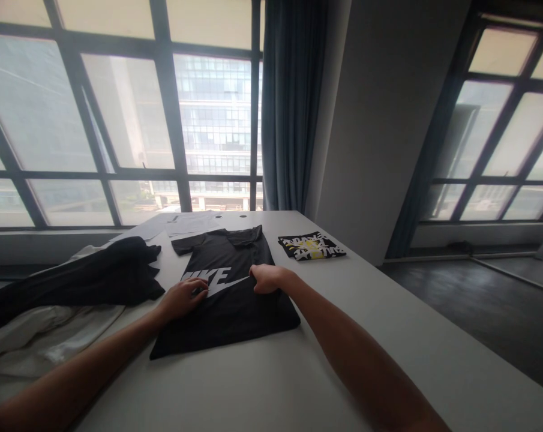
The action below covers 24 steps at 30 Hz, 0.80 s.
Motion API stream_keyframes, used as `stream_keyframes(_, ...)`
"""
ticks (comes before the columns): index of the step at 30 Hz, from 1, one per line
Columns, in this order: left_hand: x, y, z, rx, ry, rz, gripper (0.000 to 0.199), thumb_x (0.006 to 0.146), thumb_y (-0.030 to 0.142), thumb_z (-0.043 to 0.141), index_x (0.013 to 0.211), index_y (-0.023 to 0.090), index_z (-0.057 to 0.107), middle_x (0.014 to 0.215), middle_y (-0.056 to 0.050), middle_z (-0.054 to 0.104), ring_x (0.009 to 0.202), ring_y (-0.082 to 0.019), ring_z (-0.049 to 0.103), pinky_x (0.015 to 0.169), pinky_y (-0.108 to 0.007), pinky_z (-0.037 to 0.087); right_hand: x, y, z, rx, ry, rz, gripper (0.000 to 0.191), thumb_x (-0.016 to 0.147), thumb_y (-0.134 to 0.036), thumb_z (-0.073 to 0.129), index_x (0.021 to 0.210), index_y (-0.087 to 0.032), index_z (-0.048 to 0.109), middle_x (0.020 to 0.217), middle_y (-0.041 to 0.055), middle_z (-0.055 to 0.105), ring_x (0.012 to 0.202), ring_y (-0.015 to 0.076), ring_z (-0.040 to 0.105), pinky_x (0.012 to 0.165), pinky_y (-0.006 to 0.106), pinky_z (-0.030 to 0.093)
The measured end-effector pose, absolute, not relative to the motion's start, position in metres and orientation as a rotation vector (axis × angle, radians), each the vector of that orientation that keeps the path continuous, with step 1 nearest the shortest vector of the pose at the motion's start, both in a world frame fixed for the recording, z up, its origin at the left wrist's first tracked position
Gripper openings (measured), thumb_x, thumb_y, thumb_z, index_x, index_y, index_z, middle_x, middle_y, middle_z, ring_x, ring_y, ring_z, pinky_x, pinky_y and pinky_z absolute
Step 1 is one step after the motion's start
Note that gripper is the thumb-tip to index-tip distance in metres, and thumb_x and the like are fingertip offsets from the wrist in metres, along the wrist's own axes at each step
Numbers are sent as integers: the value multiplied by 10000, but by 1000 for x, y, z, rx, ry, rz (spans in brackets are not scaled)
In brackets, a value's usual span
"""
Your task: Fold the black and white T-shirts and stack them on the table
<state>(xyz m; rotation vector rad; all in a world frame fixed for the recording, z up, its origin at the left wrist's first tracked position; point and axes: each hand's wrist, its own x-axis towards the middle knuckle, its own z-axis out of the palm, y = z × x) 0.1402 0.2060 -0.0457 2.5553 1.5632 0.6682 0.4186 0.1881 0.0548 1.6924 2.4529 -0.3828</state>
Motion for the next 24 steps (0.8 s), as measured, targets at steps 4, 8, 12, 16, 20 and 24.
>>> stream_keyframes(4,139,209,-49,2555,1555,692,286,892,413,496,989,254,714,1231,-35,686,1123,-263,627,986,-414,487,419,182,61,1719,2555,-393,696,773,-178,662,1433,-138,442,1262,151,627,1130,260,623,902,286,503)
stream_keyframes(8,140,208,-48,2553,1555,696,277,887,407,502,989,260,713,1221,-31,688,1117,-273,628,980,-426,488,419,182,54,1612,2291,-845,948,736,-317,782,1531,-158,292,1091,121,700,898,246,717,781,315,566)
stream_keyframes(12,141,207,-47,2551,1561,681,273,886,404,503,990,261,711,1234,-30,681,1129,-272,620,989,-423,480,426,198,40,1629,2294,-871,878,824,-504,698,1527,-146,313,1035,126,722,863,266,726,814,378,563)
stream_keyframes(16,141,207,-46,2561,1564,666,280,891,409,493,992,258,707,1238,-33,676,1123,-266,620,983,-417,483,443,226,13,1919,2631,-101,717,912,-531,558,1481,-117,416,1465,196,469,1361,323,439,1117,432,350)
stream_keyframes(20,139,209,-50,2573,1562,643,299,896,417,480,1016,256,702,1261,-37,668,1145,-263,613,1002,-408,473,464,247,-19,1927,2426,-281,803,958,-611,369,1573,-123,203,1626,130,137,1504,263,115,1208,474,132)
stream_keyframes(24,139,216,-55,2596,1589,550,469,893,444,477,1295,238,602,1468,-64,515,1334,-295,474,1120,-469,358,477,257,-34,1948,2428,-309,872,931,-700,310,1583,-139,163,1634,113,97,1510,247,74,1213,460,83)
